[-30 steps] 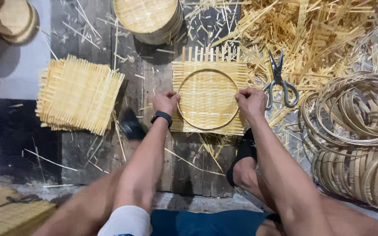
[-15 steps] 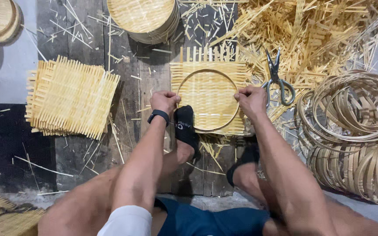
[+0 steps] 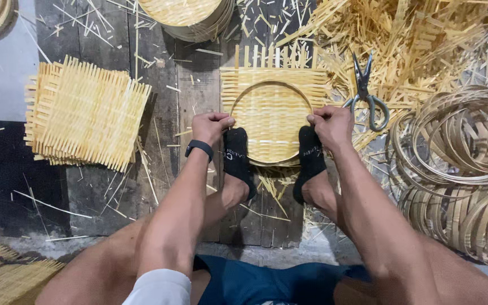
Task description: The person sits on the floor assembling bamboo steamer baskets. They fit a woven bamboo mat into a round bamboo rim, press a wooden block mold into the center to seat the mat, trim excess strips with scissors, bend a thin bamboo hoop around the edge, and stack the finished baskets with a pile of completed ones.
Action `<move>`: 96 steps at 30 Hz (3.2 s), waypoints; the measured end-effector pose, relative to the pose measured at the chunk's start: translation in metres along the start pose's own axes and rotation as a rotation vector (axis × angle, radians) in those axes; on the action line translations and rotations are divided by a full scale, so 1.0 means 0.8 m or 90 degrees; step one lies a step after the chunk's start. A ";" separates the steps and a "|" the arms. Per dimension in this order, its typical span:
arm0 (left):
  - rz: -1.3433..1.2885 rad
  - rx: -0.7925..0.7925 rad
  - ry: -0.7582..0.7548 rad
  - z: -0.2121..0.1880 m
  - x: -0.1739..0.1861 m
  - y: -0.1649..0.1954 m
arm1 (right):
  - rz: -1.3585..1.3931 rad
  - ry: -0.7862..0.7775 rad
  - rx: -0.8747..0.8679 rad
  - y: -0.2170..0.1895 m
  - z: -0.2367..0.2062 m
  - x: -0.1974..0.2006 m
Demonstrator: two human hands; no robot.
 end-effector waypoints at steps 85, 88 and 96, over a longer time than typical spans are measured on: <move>0.430 -0.510 -0.193 -0.089 -0.104 0.228 | -0.589 -0.295 -0.135 -0.005 -0.039 0.276; 0.693 -0.565 -0.202 -0.137 -0.123 0.175 | -0.506 -0.368 -0.120 0.025 -0.064 0.241; 0.776 -0.275 -0.136 -0.139 -0.090 0.082 | -0.308 -0.084 -0.034 0.178 0.007 0.096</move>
Point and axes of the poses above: each hand's wrist, its own z-axis towards the middle knuckle, its own x-axis out of the back of the hand, y = z × x, the point moved 3 cm from there along z, towards the middle knuckle, and after that the axes turned 14 degrees about -y, right-handed, at the moved point
